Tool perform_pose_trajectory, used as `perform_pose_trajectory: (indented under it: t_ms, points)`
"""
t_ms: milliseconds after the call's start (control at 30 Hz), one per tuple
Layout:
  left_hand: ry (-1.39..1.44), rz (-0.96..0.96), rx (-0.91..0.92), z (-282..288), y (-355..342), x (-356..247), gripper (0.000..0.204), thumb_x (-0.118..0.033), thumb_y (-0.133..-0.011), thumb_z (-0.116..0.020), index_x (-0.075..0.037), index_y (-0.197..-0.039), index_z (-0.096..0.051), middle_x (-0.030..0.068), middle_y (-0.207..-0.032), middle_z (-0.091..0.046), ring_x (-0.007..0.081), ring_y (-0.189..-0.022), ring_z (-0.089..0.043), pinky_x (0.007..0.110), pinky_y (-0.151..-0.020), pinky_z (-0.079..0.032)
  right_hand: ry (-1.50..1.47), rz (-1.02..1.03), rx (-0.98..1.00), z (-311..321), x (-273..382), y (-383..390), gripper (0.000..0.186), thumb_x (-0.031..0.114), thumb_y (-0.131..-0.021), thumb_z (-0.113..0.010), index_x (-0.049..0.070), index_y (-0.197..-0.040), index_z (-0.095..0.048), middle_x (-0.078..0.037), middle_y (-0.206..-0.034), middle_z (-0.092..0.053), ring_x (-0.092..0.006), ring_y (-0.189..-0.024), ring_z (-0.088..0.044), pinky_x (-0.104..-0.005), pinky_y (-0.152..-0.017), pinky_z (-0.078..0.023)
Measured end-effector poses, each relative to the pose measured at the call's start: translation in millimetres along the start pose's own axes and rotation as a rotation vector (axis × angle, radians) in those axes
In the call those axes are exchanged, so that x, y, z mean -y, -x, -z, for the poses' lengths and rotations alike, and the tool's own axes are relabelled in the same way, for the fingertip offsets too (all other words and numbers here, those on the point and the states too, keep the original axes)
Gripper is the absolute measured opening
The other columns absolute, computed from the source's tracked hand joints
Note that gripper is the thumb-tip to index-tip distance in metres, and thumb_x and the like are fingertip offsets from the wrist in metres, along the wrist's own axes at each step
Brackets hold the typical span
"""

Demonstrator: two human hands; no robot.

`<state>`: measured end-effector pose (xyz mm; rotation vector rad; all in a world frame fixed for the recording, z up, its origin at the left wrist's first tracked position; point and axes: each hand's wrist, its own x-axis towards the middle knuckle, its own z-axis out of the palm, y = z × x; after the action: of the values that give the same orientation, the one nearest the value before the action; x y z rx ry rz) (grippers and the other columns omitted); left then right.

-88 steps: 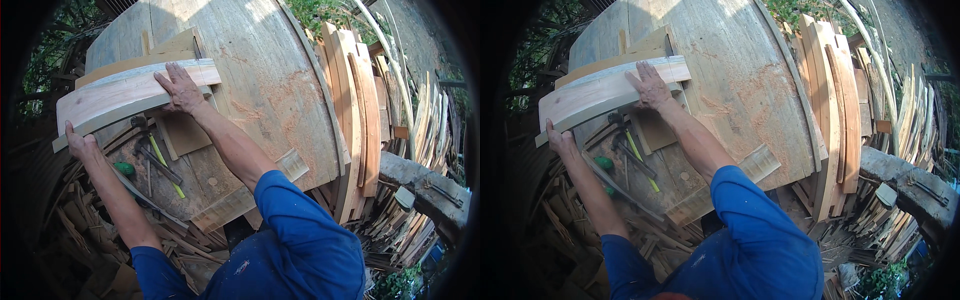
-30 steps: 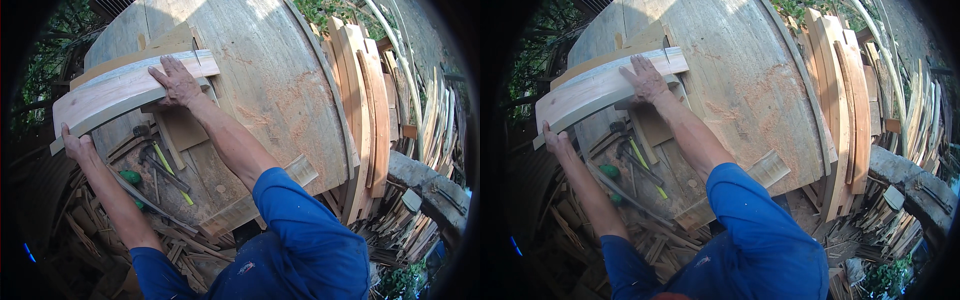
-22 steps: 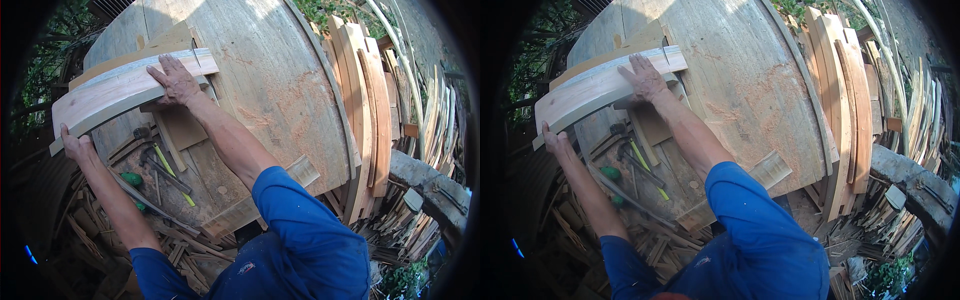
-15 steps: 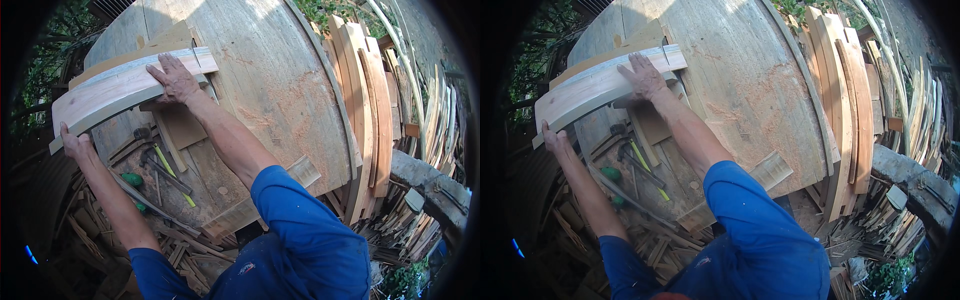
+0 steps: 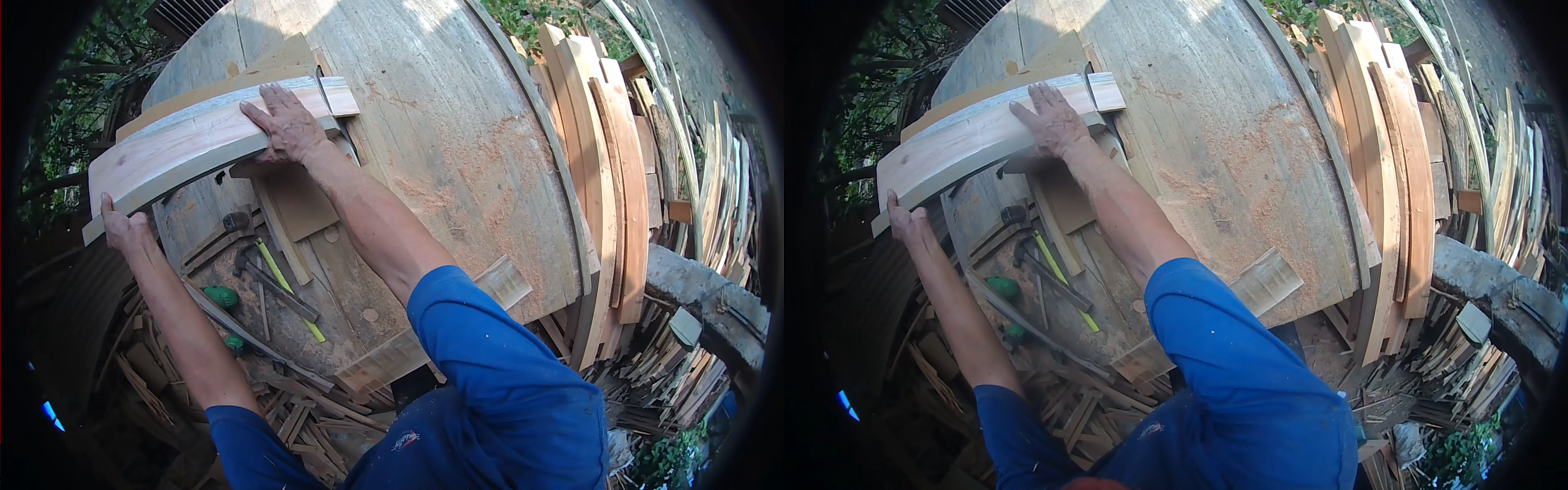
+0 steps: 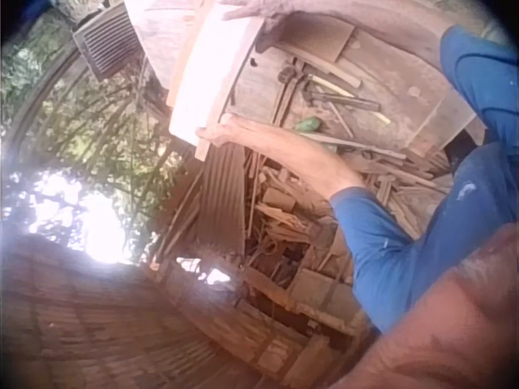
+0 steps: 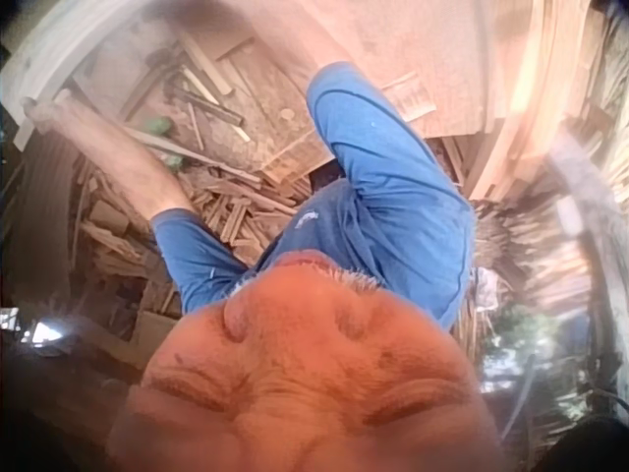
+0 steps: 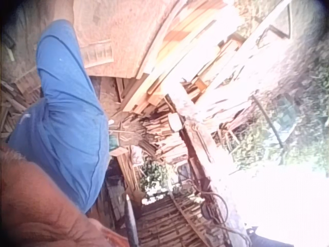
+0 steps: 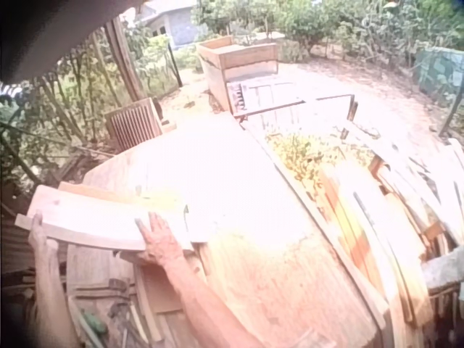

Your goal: The person cuts a piece of wood using a table saw, then moves to a different area and picks up another piece of wood.

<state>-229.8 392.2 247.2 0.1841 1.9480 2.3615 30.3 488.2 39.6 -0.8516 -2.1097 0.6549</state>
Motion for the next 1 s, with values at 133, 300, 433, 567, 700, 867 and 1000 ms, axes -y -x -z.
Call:
perform_pose_trajectory:
  t_ms: [133,300,433,567,700,867,1000]
  points:
    - [-0.013,-0.009,0.032,0,-1,2,0.039,-0.01,-0.084,-0.075,0.01,-0.114,-0.059,0.0165,-0.109,-0.065,0.0317,-0.088,-0.068,0.047,-0.073,-0.062,0.044,0.025,-0.013,-6,-7,-1,0.101,0.06,-0.067,-0.078,0.025,-0.151,-0.035,-0.027,-0.154,-0.029,-0.0428,-0.144,-0.027,-0.0471,-0.121,-0.021]
    - [-0.013,0.008,0.022,-3,-3,1,0.039,-0.011,-0.084,-0.075,0.01,-0.113,-0.059,0.0165,-0.108,-0.065,0.0319,-0.087,-0.068,0.048,-0.072,-0.062,0.051,0.023,0.0,-7,-7,-4,0.1,0.06,-0.067,-0.078,0.025,-0.151,-0.035,-0.026,-0.154,-0.029,-0.043,-0.144,-0.027,-0.0462,-0.121,-0.02]
    - [0.005,0.048,-0.039,-7,-5,1,0.036,-0.01,-0.081,-0.079,0.008,-0.108,-0.063,0.0149,-0.107,-0.067,0.0296,-0.089,-0.068,0.046,-0.074,-0.061,0.074,0.02,0.01,-8,-7,-4,0.099,0.059,-0.069,-0.078,0.025,-0.151,-0.035,-0.026,-0.155,-0.029,-0.0425,-0.145,-0.026,-0.0451,-0.121,-0.019]
    - [0.009,0.031,0.006,-8,-9,-1,0.04,-0.009,-0.082,-0.077,0.011,-0.111,-0.059,0.0174,-0.109,-0.066,0.0319,-0.088,-0.068,0.048,-0.073,-0.062,0.08,0.022,0.012,-5,-7,-9,0.099,0.059,-0.069,-0.078,0.025,-0.151,-0.035,-0.026,-0.155,-0.029,-0.0422,-0.145,-0.025,-0.0451,-0.121,-0.019]
    - [-0.008,0.038,-0.023,-9,-4,-2,0.038,-0.009,-0.082,-0.077,0.011,-0.11,-0.06,0.017,-0.108,-0.067,0.0319,-0.086,-0.068,0.048,-0.074,-0.062,-0.014,-0.033,0.058,4,-1,-6,0.087,0.04,-0.074,-0.078,0.024,-0.149,-0.037,-0.024,-0.157,-0.027,-0.0401,-0.147,-0.022,-0.0438,-0.123,-0.016]
    - [0.013,0.026,0.002,-11,-1,-4,0.037,-0.007,-0.083,-0.075,0.011,-0.111,-0.06,0.0184,-0.109,-0.067,0.033,-0.09,-0.069,0.05,-0.076,-0.062,-0.013,-0.036,0.06,5,3,-6,0.092,0.043,-0.071,-0.08,0.024,-0.149,-0.036,-0.024,-0.157,-0.026,-0.0404,-0.147,-0.021,-0.0447,-0.122,-0.017]
    - [0.038,0.043,0.004,-13,23,-7,0.039,-0.007,-0.084,-0.074,0.013,-0.114,-0.058,0.0203,-0.114,-0.065,0.035,-0.095,-0.069,0.052,-0.08,-0.062,0.001,-0.048,0.059,9,3,1,0.095,0.047,-0.069,-0.082,0.024,-0.149,-0.037,-0.024,-0.156,-0.027,-0.0416,-0.147,-0.022,-0.0454,-0.122,-0.018]
